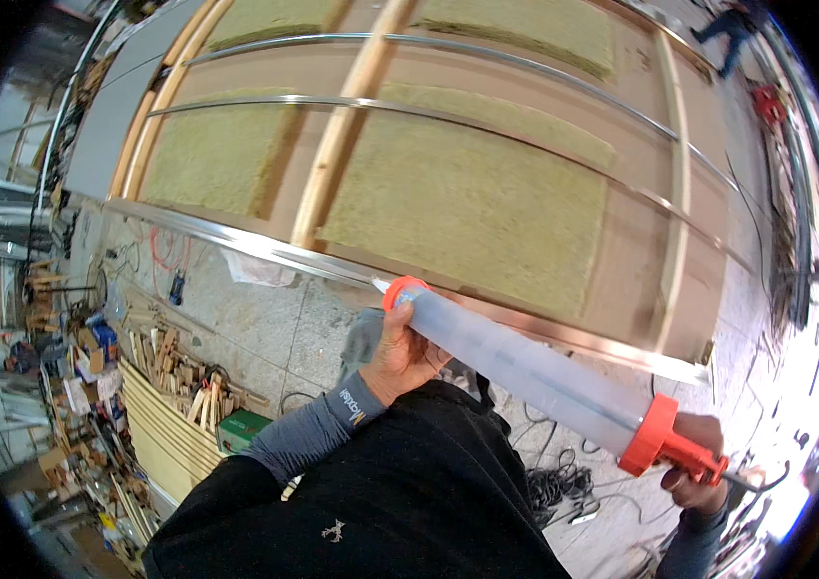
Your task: The person positions a large gray panel onto a wooden frame, then uses a pneumatic nail gun to secure metal trim pieces along the edges. A coworker assists by holding the panel and placing additional trim. The person also applies sealant along the frame joints using a caulking gun.
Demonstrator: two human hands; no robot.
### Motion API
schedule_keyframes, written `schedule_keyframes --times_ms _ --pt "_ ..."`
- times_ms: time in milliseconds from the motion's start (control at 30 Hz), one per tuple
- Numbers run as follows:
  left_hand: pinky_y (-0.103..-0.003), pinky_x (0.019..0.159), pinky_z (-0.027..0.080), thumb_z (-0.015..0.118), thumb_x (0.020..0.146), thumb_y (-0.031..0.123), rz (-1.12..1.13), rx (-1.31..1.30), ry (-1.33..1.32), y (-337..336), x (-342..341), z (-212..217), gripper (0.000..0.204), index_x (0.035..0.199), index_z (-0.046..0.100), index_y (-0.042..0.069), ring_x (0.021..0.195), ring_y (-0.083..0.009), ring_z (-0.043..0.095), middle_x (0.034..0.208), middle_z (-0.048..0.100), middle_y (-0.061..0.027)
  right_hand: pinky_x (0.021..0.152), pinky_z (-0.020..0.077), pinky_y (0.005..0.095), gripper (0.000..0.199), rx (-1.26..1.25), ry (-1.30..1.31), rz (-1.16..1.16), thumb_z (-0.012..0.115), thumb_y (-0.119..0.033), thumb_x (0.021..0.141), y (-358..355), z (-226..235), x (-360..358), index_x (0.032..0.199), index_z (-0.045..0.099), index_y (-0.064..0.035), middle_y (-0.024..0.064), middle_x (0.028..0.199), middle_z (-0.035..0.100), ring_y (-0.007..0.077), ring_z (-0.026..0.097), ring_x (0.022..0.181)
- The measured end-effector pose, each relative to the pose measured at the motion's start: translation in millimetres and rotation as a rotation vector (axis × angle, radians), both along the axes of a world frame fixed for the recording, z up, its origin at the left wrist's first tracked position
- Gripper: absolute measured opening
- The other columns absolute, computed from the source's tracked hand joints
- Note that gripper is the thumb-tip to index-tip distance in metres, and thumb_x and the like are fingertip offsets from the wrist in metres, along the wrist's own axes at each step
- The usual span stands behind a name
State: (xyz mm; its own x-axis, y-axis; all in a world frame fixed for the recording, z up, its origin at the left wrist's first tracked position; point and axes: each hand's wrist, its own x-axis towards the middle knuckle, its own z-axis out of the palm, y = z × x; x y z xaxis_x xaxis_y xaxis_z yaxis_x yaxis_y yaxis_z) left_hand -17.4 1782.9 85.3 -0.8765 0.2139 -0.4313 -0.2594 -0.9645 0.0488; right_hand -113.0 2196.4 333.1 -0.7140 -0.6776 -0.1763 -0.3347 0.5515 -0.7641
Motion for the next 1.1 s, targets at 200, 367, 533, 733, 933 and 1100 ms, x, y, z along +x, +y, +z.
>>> schedule_keyframes --times_ms 200,367,533,733,933,1100 --pt "-0.042 0.115 0.056 0.083 0.093 0.048 -0.176 0.065 -0.018 53 -10 3 0.056 0.135 0.068 0.013 0.128 -0.0228 0.070 0.135 0.074 -0.0052 0.095 0.0540 0.0452 0.064 0.108 -0.189 -0.049 0.080 -0.056 0.095 110 3 34 0.129 0.070 -0.0028 0.0134 0.124 0.070 0.0304 0.065 0.114" --pt "-0.041 0.117 0.055 0.083 0.095 0.046 -0.374 0.135 0.006 115 -23 4 0.058 0.139 0.066 0.013 0.129 -0.0224 0.070 0.139 0.072 -0.0051 0.096 0.0546 0.0445 0.056 0.204 -0.021 -0.233 0.090 -0.039 0.089 173 3 90 0.128 0.070 -0.0052 0.0104 0.123 0.070 0.0274 0.066 0.113" --pt "-0.042 0.119 0.054 0.082 0.096 0.046 -0.527 0.134 -0.022 172 -33 10 0.060 0.140 0.064 0.011 0.130 -0.0235 0.070 0.139 0.072 -0.0071 0.091 0.0556 0.0437 0.063 0.239 0.045 -0.720 0.098 -0.032 0.076 228 8 160 0.127 0.071 -0.0056 0.0106 0.124 0.071 0.0246 0.067 0.109" --pt "-0.045 0.121 0.051 0.073 0.104 0.039 -0.577 0.231 0.030 226 -40 8 0.052 0.142 0.059 0.007 0.134 -0.0263 0.067 0.142 0.069 -0.0115 0.091 0.0604 0.0354 0.067 0.093 -0.269 -1.060 0.100 -0.018 0.078 269 24 191 0.131 0.062 -0.0027 0.0075 0.119 0.073 0.0173 0.072 0.104" --pt "-0.047 0.122 0.050 0.074 0.103 0.041 -0.610 0.194 0.000 250 -43 6 0.056 0.143 0.059 0.006 0.134 -0.0286 0.067 0.142 0.069 -0.0130 0.090 0.0616 0.0357 0.059 0.053 -0.211 -1.107 0.096 -0.016 0.084 293 6 208 0.131 0.063 -0.0042 0.0071 0.116 0.076 0.0169 0.074 0.101" --pt "-0.050 0.123 0.050 0.075 0.102 0.043 -0.632 0.181 0.010 263 -43 0 0.060 0.145 0.058 0.005 0.134 -0.0300 0.067 0.144 0.068 -0.0144 0.083 0.0606 0.0344 0.043 0.080 -0.240 -1.054 0.090 -0.023 0.092 283 16 201 0.123 0.068 -0.0035 0.0058 0.109 0.077 0.0169 0.074 0.096"
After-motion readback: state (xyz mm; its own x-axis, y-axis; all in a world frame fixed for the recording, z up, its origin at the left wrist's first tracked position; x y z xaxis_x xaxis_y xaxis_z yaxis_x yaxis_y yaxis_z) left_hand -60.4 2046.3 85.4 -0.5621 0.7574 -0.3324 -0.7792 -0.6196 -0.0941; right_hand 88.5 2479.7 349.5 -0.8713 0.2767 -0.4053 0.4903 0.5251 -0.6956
